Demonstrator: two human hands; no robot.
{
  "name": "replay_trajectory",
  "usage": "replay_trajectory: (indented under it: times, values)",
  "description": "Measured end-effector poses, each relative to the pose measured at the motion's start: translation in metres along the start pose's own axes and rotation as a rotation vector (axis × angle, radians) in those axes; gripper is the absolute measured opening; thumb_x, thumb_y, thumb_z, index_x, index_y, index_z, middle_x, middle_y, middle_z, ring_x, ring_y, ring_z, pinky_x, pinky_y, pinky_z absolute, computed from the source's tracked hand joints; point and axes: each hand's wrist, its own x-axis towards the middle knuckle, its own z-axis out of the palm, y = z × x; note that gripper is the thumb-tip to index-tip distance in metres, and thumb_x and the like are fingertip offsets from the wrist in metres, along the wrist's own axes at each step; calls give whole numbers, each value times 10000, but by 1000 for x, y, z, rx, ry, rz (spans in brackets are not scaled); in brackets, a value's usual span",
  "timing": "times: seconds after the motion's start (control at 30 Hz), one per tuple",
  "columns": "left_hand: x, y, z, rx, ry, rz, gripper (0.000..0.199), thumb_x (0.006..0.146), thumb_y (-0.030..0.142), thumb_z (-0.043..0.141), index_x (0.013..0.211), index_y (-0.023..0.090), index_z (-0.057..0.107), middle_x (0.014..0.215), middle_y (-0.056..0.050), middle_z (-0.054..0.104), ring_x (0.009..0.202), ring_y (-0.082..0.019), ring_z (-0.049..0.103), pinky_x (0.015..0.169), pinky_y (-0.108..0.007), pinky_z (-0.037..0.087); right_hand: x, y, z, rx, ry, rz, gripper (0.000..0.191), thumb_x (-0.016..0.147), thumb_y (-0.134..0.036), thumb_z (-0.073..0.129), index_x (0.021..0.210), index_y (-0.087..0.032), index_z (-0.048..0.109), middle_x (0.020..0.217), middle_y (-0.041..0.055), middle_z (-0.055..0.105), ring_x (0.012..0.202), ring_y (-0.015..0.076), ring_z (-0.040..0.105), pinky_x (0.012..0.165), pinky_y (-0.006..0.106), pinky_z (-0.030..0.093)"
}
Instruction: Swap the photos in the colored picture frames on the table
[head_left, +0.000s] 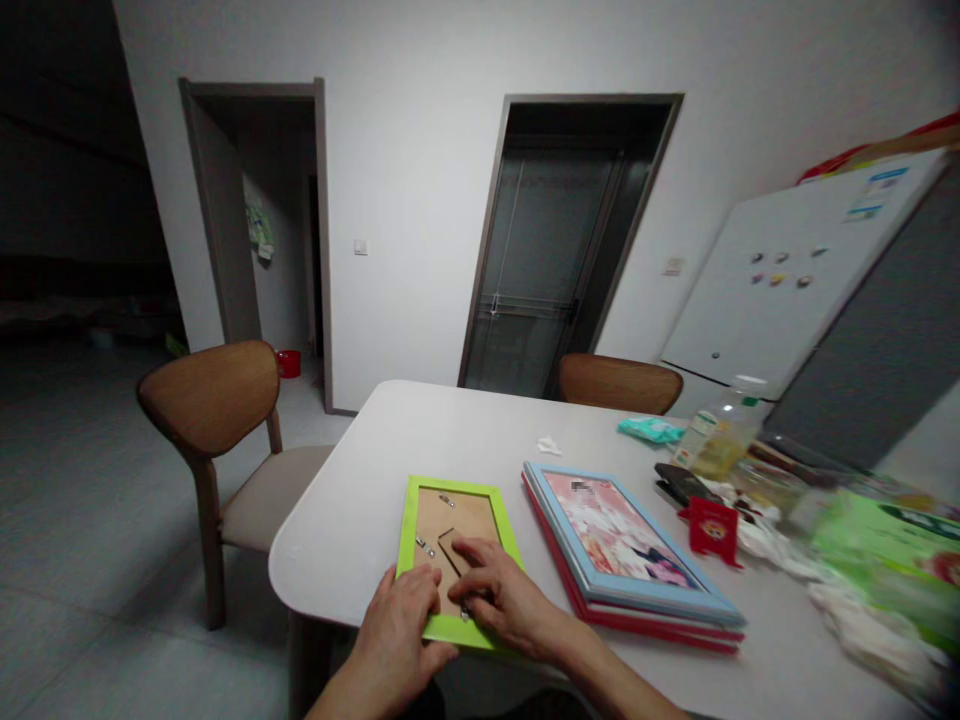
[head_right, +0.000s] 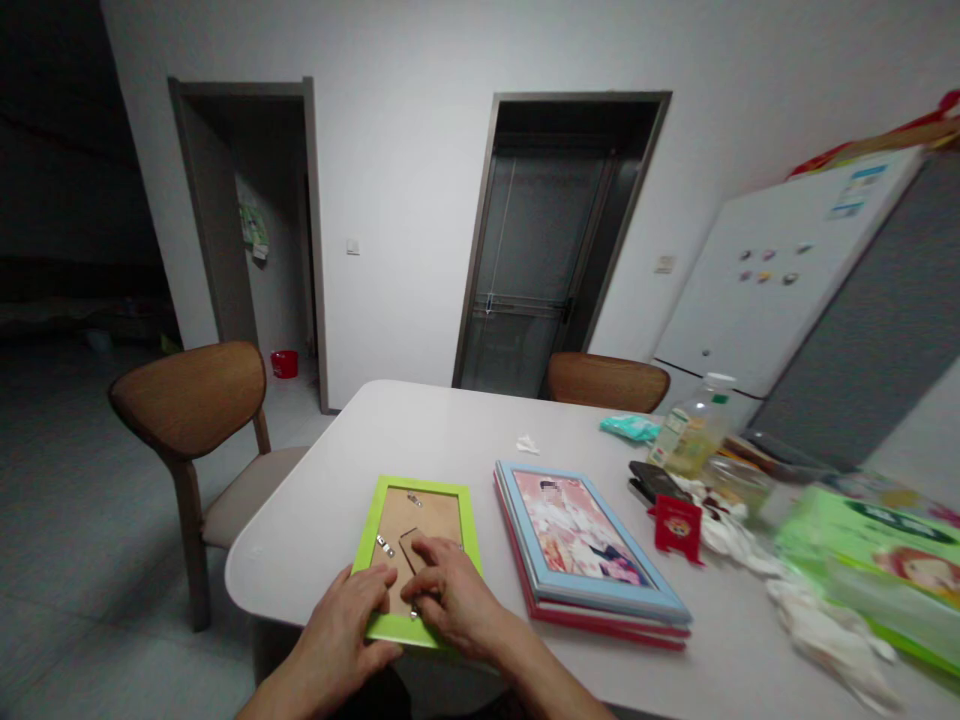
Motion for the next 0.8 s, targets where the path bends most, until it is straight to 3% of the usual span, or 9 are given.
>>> replay_trajectory:
  times: [0.37, 0.63, 0.8]
  values:
    - [2, -1, 1, -17, 17, -5, 351, 542, 229, 687, 872, 203, 569, 1087, -37, 569, 1052, -205, 462, 971, -375, 237, -2, 12, 15, 30, 75, 49, 217, 633, -137, 534, 736, -258, 681, 1148, 46, 471, 1072, 213, 405, 911, 360, 293]
    - [2, -2, 1, -4, 3, -24, 465, 553, 245, 666, 994, 201, 527, 1032, -29, 586, 992, -201, 491, 942, -350, 269, -16, 3, 16, -77, 150, -148, 326, 653, -97, 441, 864, -259, 630, 1059, 45, 484, 1031, 201, 403, 907, 385, 282]
    - [3, 0, 0, 6, 1, -23, 465, 583, 247, 636, 1029, 222, 503, 971, -5, 599, 948, -184, 508, 926, -328, 278, -16, -1, 12, -82, 147, -150, 307, 636, -84, 443, 832, -238, 621, 944, 39, 493, 926, 180, 437, 818, 340, 342]
